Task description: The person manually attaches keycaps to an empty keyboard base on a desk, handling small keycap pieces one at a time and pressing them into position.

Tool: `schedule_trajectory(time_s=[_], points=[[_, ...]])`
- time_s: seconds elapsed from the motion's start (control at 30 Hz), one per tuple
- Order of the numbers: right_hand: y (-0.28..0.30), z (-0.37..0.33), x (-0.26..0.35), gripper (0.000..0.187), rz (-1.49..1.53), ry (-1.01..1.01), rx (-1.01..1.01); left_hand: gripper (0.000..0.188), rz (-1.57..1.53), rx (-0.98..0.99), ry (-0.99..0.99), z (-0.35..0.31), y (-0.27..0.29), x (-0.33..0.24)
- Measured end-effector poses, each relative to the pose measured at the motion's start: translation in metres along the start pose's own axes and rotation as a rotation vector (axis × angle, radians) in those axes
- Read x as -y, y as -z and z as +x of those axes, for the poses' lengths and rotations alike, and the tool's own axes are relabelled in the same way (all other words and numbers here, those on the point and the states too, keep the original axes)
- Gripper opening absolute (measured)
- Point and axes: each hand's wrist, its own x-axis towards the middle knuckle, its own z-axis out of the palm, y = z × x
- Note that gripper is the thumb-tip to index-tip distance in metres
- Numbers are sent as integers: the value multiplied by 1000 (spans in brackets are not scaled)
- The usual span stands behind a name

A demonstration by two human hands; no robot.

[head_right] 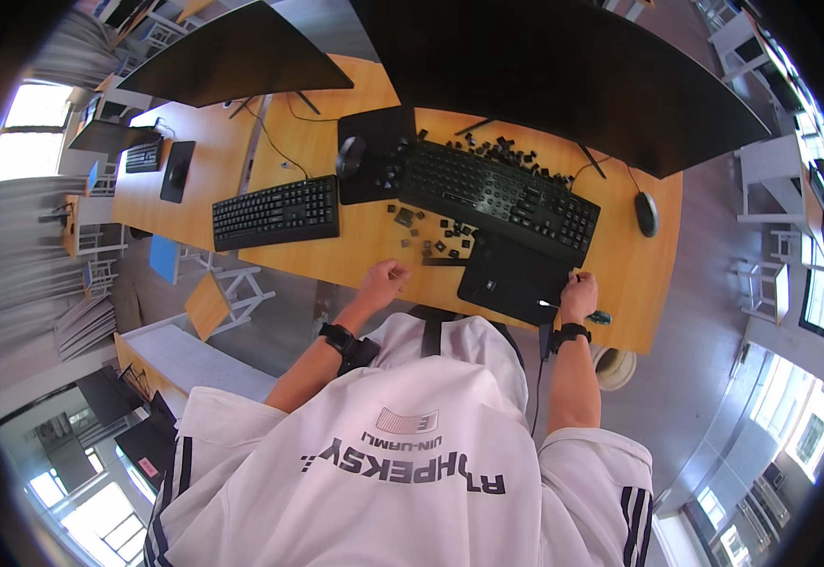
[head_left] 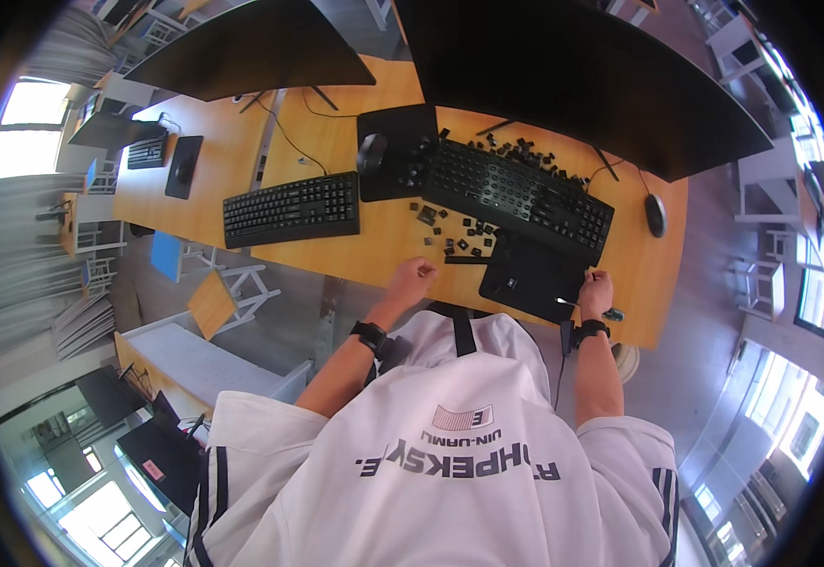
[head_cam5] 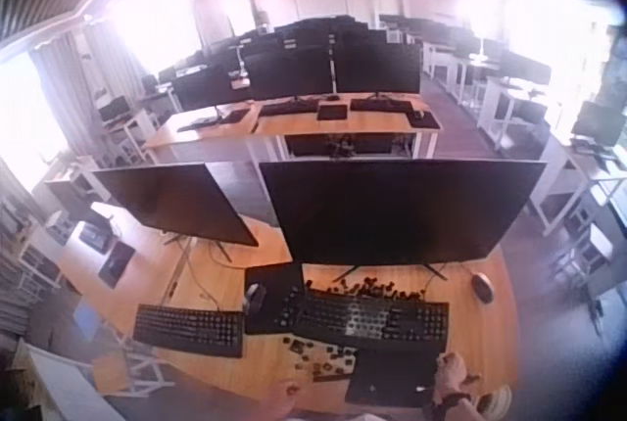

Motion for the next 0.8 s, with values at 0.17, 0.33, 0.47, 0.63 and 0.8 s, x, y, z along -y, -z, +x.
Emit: schedule_trajectory(time_s=[0.17,0.33,0.47,0.63,0.8], points=[[12,4,11,26,115,40,105,20,-6,-5,34,-1,8,-27],[48,-12,46,23,732,186,370,24,-129,121,-24,7,7,-66],[122,-68,117,22,972,331,656,23,-150,265,-62,4,5,-122],[157,-118,158,26,1096,362,863,21,-442,347,-367,-11,-12,-174],[157,-131,158,21,1173,315,965,27,-365,364,-323,-22,-6,-189]])
